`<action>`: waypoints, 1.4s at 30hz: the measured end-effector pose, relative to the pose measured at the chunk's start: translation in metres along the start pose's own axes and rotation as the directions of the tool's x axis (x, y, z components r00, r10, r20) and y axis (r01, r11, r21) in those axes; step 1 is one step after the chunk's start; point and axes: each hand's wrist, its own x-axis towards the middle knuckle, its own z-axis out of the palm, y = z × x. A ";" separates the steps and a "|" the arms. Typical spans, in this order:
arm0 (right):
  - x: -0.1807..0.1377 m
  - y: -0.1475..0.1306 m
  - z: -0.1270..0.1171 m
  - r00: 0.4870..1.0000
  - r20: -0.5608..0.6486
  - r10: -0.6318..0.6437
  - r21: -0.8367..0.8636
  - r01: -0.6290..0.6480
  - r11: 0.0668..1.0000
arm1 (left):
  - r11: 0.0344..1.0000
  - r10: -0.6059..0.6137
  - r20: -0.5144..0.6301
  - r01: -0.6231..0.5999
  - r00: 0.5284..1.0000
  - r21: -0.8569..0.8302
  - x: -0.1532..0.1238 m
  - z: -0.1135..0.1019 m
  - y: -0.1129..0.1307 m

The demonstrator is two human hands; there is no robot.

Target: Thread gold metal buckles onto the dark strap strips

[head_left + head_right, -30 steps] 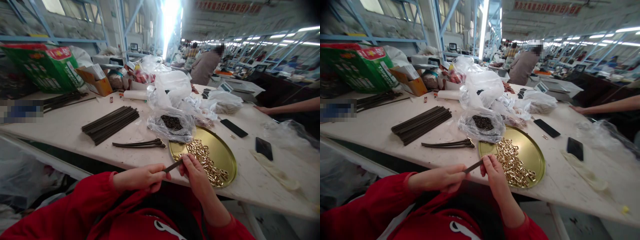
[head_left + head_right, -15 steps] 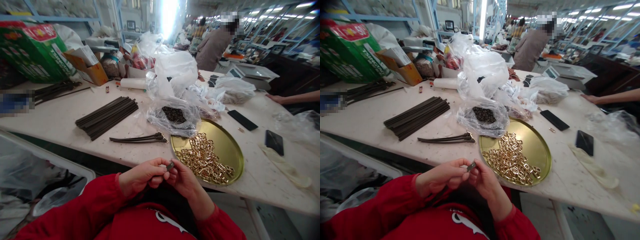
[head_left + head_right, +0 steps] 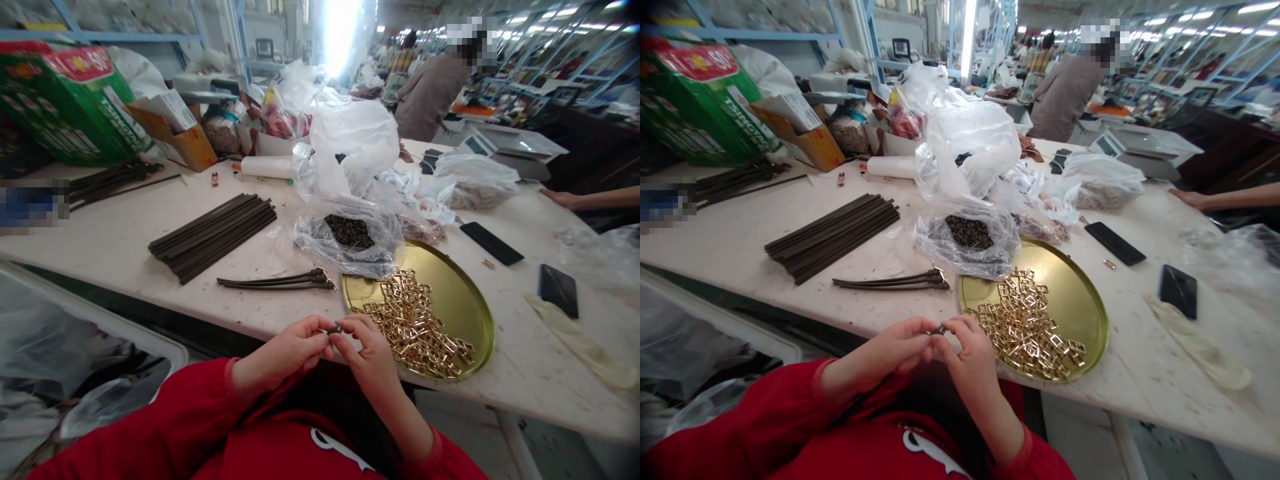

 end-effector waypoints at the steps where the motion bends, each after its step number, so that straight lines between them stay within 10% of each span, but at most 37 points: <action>1: 0.000 -0.001 0.000 1.000 0.026 0.002 0.003 -0.002 1.000 | 0.999 0.006 -0.011 -0.006 1.000 0.035 0.000 0.000 -0.001; 13: -0.012 0.001 -0.001 0.993 0.110 -0.049 -0.087 0.058 0.995 | 0.959 0.004 0.012 -0.008 1.000 0.284 -0.013 0.001 -0.006; 19: -0.022 -0.003 -0.010 0.998 -0.063 0.031 0.070 -0.027 0.997 | 0.851 0.170 -0.066 -0.112 0.983 0.513 -0.029 -0.006 0.000; 25: -0.020 -0.014 0.001 0.928 0.136 0.348 0.556 -0.362 0.748 | 0.576 0.435 -0.031 -0.252 0.900 0.778 -0.037 -0.004 -0.005; 32: 0.002 -0.010 0.011 0.822 0.360 0.441 0.763 -0.532 0.367 | 0.980 -0.087 0.114 0.065 0.990 0.187 -0.026 -0.006 0.006; 34: 0.011 -0.007 0.012 0.819 0.358 0.448 0.740 -0.542 0.399 | 0.996 -0.087 0.141 0.084 0.986 0.031 -0.019 -0.008 0.009; 37: 0.030 -0.003 0.006 0.896 0.203 0.394 0.589 -0.433 0.682 | 0.996 -0.057 0.085 0.062 0.995 -0.059 -0.007 -0.010 0.010; 42: 0.100 0.013 -0.021 0.992 -0.102 0.075 -0.083 -0.084 0.993 | 0.989 -0.072 -0.018 0.070 0.997 -0.127 0.012 -0.022 0.013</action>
